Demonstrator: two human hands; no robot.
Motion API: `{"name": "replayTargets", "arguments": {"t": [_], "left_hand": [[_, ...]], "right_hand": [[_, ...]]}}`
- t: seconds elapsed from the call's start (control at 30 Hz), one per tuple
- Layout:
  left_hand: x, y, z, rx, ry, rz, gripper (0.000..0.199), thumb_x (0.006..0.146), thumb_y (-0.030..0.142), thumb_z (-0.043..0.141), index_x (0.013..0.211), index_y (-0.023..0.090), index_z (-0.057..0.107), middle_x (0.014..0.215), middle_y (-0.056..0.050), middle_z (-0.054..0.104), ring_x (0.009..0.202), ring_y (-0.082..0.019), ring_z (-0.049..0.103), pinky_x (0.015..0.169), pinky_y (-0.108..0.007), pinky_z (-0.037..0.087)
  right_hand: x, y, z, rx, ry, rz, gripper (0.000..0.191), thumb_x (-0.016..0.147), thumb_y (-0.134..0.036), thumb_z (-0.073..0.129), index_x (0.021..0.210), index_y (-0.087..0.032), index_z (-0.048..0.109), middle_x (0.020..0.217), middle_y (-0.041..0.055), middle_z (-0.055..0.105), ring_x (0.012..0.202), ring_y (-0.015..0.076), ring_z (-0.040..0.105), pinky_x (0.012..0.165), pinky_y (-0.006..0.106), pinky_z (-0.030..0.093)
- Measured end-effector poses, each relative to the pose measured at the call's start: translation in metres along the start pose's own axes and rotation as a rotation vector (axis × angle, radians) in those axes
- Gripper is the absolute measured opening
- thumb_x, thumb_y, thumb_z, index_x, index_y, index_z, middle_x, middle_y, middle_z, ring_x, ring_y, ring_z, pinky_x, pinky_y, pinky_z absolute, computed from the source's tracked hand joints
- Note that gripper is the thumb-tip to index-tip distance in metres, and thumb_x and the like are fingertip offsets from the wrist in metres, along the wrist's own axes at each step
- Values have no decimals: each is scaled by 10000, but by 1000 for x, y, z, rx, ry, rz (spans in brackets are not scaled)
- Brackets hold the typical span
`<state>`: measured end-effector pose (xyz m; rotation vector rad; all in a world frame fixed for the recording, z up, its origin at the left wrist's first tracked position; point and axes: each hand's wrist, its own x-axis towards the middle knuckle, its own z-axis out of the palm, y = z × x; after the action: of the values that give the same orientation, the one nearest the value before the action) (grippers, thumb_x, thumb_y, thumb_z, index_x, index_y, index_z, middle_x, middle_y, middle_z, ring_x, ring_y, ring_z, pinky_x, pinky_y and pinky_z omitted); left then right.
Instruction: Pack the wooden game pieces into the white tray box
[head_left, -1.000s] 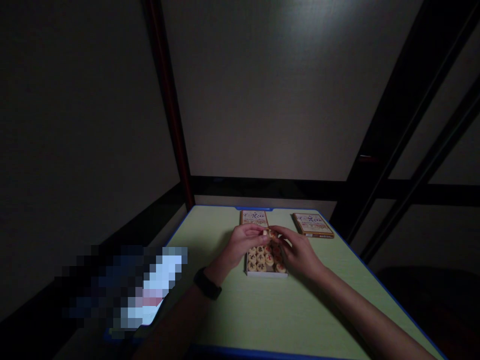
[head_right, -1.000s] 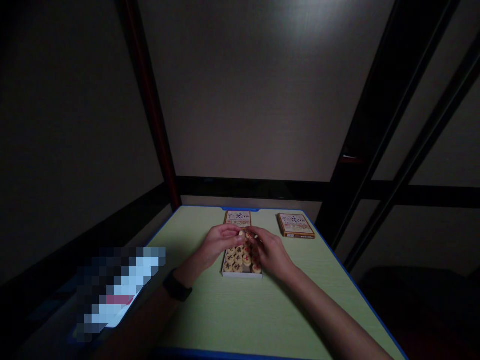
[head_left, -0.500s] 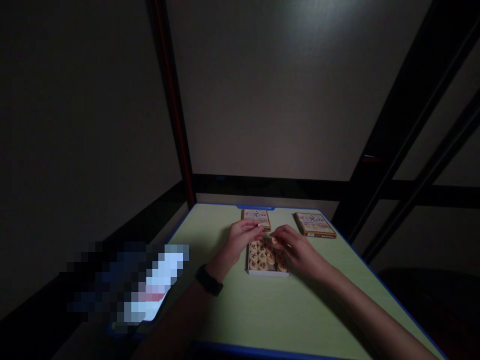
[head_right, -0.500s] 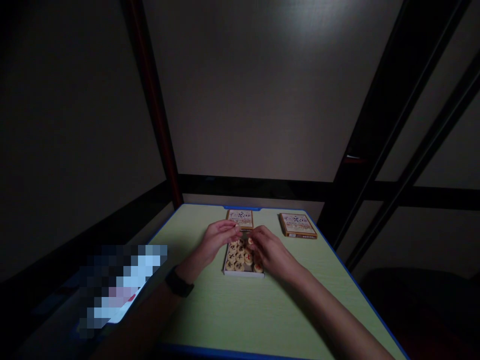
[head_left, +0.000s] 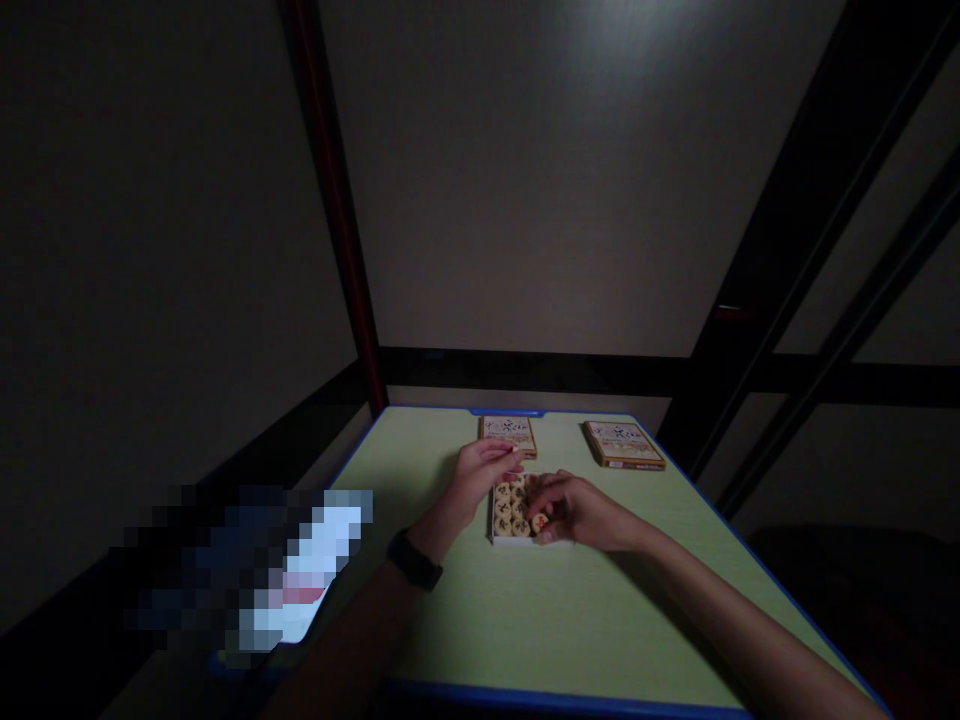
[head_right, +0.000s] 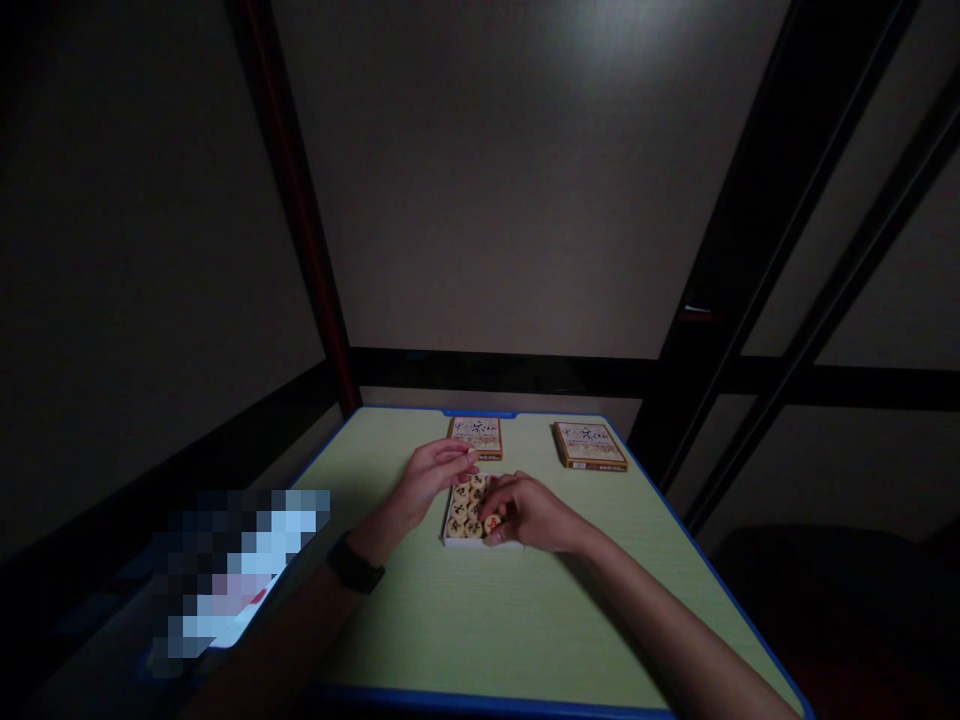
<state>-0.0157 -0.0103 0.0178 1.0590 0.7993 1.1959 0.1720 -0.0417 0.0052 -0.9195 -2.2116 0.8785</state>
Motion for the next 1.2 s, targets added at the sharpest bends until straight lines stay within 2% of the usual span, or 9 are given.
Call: {"name": "replayTargets", "arguments": {"t": [0.1,0.33,0.5,0.7,0.9,1.07,1.2], "left_hand": [[1,-1,-1,2,4,-9,474,493,360,935,794,120,658,782,-48,713,635,-127,667,657,-250,549],[1,-1,-1,19,-12,12,472,504,377,928,795,119,661,788,-56,716,633,-118,657,659,-246,538],[2,-2,-1,40,-20,15,461,508,378,922,794,122,667,771,-47,711,641,-116,652,649,-235,530],[5,-7,-3,105,-38,41,414,543,353,906,801,129,673,751,-40,704,657,-116,644,637,-225,513],[4,-8,-1,121,-34,54,372,549,307,897,792,134,675,771,-49,712,697,-139,658,661,-246,524],[4,-8,-1,158,-55,93,345,528,230,897,777,141,677,804,-52,716,770,-159,664,765,-282,530],[6,-10,-2,243,-102,108,315,532,206,884,755,148,669,775,-37,701,721,-143,642,707,-259,514]], "right_hand": [[0,-1,-2,30,-8,7,346,691,-498,805,792,-170,764,722,11,578,652,140,511,583,254,409],[0,1,-2,13,-30,26,340,662,-464,836,809,-164,773,747,22,606,687,152,541,592,258,427],[0,1,-2,-25,-41,9,332,665,-458,833,789,-157,771,688,5,582,652,142,518,579,254,415],[-2,-4,-4,-85,-79,7,256,664,-376,847,789,-165,774,705,9,617,624,132,537,592,250,443],[-4,-10,-5,-237,-53,-12,227,631,-265,873,825,-193,779,833,32,679,737,162,598,693,272,471],[-4,-15,-6,-318,-76,-12,240,576,-174,897,782,-200,776,812,16,687,770,171,603,745,284,458],[-7,-18,-16,-305,-81,25,328,573,-191,903,878,-202,781,894,33,705,826,187,621,775,303,465]]}}
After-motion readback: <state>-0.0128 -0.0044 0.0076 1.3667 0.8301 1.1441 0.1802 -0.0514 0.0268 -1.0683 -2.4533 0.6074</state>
